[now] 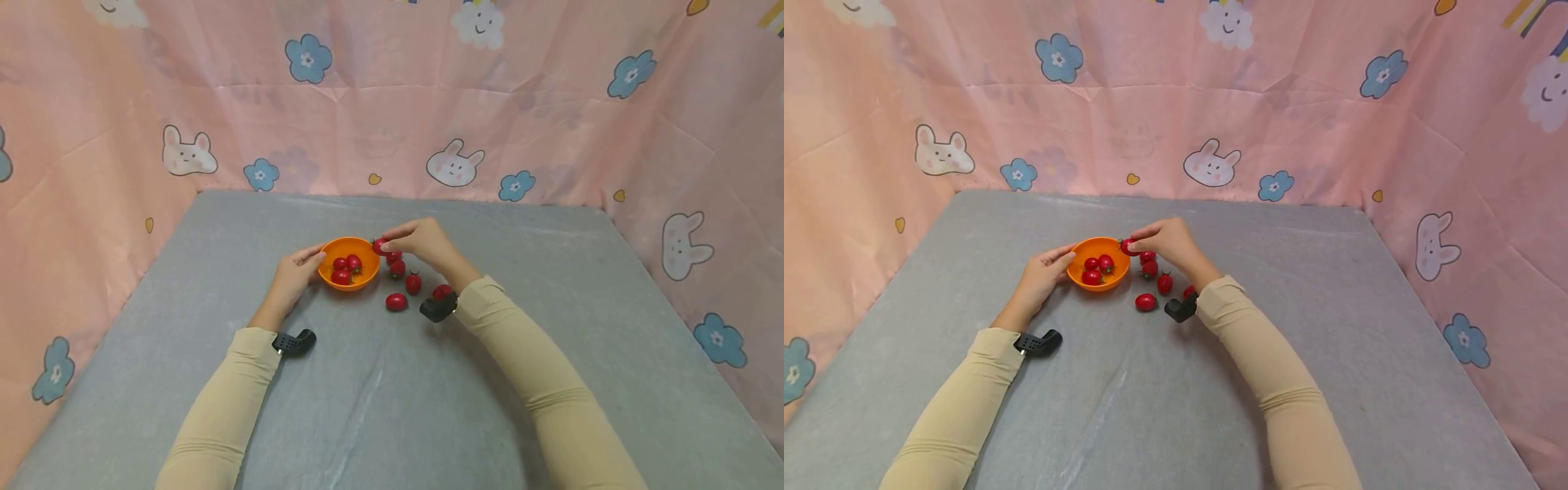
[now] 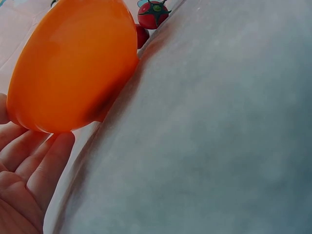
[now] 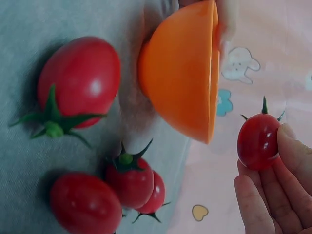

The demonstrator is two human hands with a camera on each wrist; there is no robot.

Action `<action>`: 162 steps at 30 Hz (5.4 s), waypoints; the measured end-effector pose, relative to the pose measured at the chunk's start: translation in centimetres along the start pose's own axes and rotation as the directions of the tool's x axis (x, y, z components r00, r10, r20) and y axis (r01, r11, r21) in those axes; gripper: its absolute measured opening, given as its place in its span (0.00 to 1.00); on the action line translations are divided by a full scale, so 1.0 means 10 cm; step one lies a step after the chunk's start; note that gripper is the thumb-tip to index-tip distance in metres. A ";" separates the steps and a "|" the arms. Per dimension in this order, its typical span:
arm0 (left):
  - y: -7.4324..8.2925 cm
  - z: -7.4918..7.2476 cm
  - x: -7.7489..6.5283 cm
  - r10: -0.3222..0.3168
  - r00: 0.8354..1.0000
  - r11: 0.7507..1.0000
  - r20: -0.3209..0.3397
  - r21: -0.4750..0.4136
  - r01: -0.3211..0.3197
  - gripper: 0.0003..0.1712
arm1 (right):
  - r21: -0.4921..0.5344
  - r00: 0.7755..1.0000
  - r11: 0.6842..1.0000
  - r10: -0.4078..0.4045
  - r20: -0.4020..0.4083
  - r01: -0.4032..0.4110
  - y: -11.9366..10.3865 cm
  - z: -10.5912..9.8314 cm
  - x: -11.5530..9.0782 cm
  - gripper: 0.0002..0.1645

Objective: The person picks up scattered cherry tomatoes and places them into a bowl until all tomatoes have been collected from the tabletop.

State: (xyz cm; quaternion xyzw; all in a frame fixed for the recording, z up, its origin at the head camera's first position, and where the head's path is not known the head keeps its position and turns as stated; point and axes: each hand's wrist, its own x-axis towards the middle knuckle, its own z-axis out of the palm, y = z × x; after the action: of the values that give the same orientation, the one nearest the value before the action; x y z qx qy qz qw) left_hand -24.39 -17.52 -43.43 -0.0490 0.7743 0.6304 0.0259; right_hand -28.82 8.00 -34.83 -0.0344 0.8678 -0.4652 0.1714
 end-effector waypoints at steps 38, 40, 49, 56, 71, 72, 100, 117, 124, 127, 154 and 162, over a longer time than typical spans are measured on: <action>0.01 0.01 0.00 -0.004 1.000 1.000 0.007 -0.004 0.004 0.25 | -0.279 0.987 0.951 -0.107 0.119 0.137 -0.17 0.43 0.08 0.15; 0.01 0.01 0.00 -0.010 1.000 1.000 0.006 -0.004 0.010 0.25 | -0.306 0.984 0.938 -0.130 0.125 0.163 -0.17 0.45 0.08 0.15; 0.01 0.00 0.00 -0.011 1.000 1.000 0.010 -0.014 0.011 0.25 | -0.375 0.968 0.894 -0.200 0.154 0.244 -0.16 0.52 0.10 0.15; 0.00 0.00 0.01 -0.001 1.000 1.000 0.005 -0.006 0.001 0.25 | -0.365 0.972 0.903 -0.181 0.152 0.225 -0.15 0.53 0.09 0.16; 0.00 0.00 0.00 0.000 1.000 1.000 0.006 -0.022 0.000 0.25 | -0.364 0.969 0.900 -0.199 0.149 0.240 -0.12 0.51 0.08 0.15; 0.00 0.00 0.01 0.000 1.000 1.000 0.006 -0.022 0.000 0.25 | -0.354 0.970 0.906 -0.194 0.144 0.233 -0.12 0.51 0.08 0.15; 0.00 0.01 0.00 -0.013 1.000 1.000 -0.001 -0.023 0.013 0.26 | 0.058 0.993 0.992 -0.115 0.005 0.115 0.42 -0.19 -0.32 0.23; 0.01 0.02 -0.01 -0.019 1.000 0.999 0.000 -0.030 0.019 0.26 | 0.005 0.997 0.997 -0.080 -0.017 0.080 0.86 -0.44 -0.45 0.23; 0.01 0.02 -0.01 -0.016 1.000 1.000 -0.006 -0.018 0.016 0.25 | 0.012 0.998 0.998 -0.054 -0.030 0.054 0.98 -0.49 -0.45 0.26; 0.01 0.01 0.00 -0.016 1.000 1.000 -0.006 -0.018 0.016 0.26 | -0.001 0.999 0.999 -0.039 -0.032 0.039 1.01 -0.52 -0.45 0.26; -0.02 0.03 0.00 -0.010 1.000 1.000 -0.014 -0.013 0.009 0.26 | -0.088 0.998 0.996 -0.021 0.057 0.026 1.17 -0.48 -0.45 0.24; 0.00 0.03 -0.01 -0.020 1.000 1.000 -0.011 -0.001 0.020 0.26 | -0.098 0.999 0.995 0.011 0.039 -0.007 1.15 -0.46 -0.46 0.22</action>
State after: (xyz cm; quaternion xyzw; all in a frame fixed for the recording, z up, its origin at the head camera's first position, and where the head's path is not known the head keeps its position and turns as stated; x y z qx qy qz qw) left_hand -24.32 -17.26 -43.52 -0.0604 0.7737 0.6300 0.0277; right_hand -24.84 19.15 -40.64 -0.0483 0.8862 -0.4205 0.1886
